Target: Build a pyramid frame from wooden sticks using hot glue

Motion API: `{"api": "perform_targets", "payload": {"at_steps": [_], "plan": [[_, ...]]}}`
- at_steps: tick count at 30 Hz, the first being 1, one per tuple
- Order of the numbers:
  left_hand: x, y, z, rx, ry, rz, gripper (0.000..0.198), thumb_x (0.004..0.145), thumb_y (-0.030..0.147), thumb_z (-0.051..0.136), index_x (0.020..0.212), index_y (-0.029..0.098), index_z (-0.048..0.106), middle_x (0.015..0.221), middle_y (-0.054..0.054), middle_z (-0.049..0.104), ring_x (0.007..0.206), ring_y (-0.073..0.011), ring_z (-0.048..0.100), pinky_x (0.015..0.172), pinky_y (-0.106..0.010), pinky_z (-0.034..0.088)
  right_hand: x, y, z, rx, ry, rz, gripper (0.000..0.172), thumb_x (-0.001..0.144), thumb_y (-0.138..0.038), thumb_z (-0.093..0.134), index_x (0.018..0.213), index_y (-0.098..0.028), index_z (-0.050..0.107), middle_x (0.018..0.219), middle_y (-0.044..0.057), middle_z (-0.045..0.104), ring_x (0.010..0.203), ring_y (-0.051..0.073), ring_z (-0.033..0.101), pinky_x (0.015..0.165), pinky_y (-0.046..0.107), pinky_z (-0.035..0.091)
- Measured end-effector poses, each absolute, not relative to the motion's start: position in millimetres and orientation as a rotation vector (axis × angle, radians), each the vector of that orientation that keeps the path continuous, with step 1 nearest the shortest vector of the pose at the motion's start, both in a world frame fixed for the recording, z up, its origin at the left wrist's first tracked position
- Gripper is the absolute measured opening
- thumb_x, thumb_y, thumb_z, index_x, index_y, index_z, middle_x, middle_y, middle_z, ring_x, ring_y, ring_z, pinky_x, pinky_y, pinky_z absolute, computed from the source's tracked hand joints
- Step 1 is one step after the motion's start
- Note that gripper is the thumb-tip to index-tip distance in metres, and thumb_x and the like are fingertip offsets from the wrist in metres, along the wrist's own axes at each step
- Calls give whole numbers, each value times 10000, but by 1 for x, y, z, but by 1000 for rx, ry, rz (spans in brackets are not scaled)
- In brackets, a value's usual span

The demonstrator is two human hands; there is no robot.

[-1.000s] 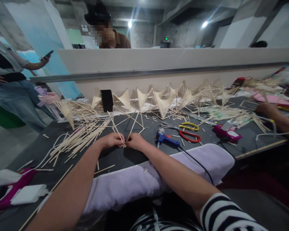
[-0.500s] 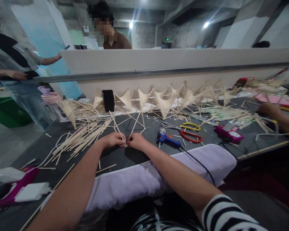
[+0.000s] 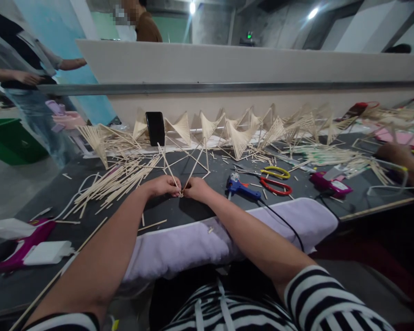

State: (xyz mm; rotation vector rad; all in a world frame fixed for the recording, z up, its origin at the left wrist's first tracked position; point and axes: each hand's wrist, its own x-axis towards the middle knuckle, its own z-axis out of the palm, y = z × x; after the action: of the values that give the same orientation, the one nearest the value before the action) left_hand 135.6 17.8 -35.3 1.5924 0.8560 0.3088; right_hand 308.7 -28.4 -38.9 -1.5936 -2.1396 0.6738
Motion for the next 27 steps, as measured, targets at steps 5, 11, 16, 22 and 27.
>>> {"api": "perform_targets", "payload": {"at_steps": [5, 11, 16, 22, 27], "plan": [[135, 19, -37, 1580, 869, 316, 228, 618, 228, 740, 727, 102, 585, 626, -35, 632, 586, -123, 584, 619, -271, 456, 308, -27, -40, -1576, -2141, 688, 136, 688, -234, 589, 738, -157, 689, 689, 32, 693, 692, 149, 633, 560, 183, 420], [136, 18, -36, 1586, 877, 315, 238, 612, 234, 746, 726, 100, 586, 612, -34, 628, 592, -128, 592, 613, -268, 460, 308, -28, -39, -1606, -2106, 825, 155, 710, -219, 557, 762, -139, 679, 659, 35, 687, 548, 119, 607, 523, 186, 430], [135, 18, -36, 1586, 871, 318, 233, 617, 232, 745, 733, 101, 591, 624, -34, 632, 596, -120, 588, 617, -260, 458, 311, -30, -36, -1582, -2104, 827, 150, 714, -234, 557, 745, -142, 671, 630, 14, 671, 501, 91, 569, 495, 171, 396], [133, 20, -40, 1577, 832, 311, 232, 633, 247, 735, 739, 100, 591, 648, -49, 642, 592, -118, 581, 614, -255, 452, 316, -31, -36, -1572, -2103, 801, 175, 681, -269, 613, 795, -150, 672, 705, 6, 679, 601, 102, 583, 540, 176, 395], [133, 18, -38, 1600, 829, 320, 219, 648, 250, 720, 749, 106, 590, 650, -41, 639, 594, -115, 574, 623, -256, 449, 319, -29, -40, -1535, -2118, 719, 212, 649, -285, 656, 811, -149, 674, 771, 17, 687, 683, 119, 599, 569, 181, 397]]}}
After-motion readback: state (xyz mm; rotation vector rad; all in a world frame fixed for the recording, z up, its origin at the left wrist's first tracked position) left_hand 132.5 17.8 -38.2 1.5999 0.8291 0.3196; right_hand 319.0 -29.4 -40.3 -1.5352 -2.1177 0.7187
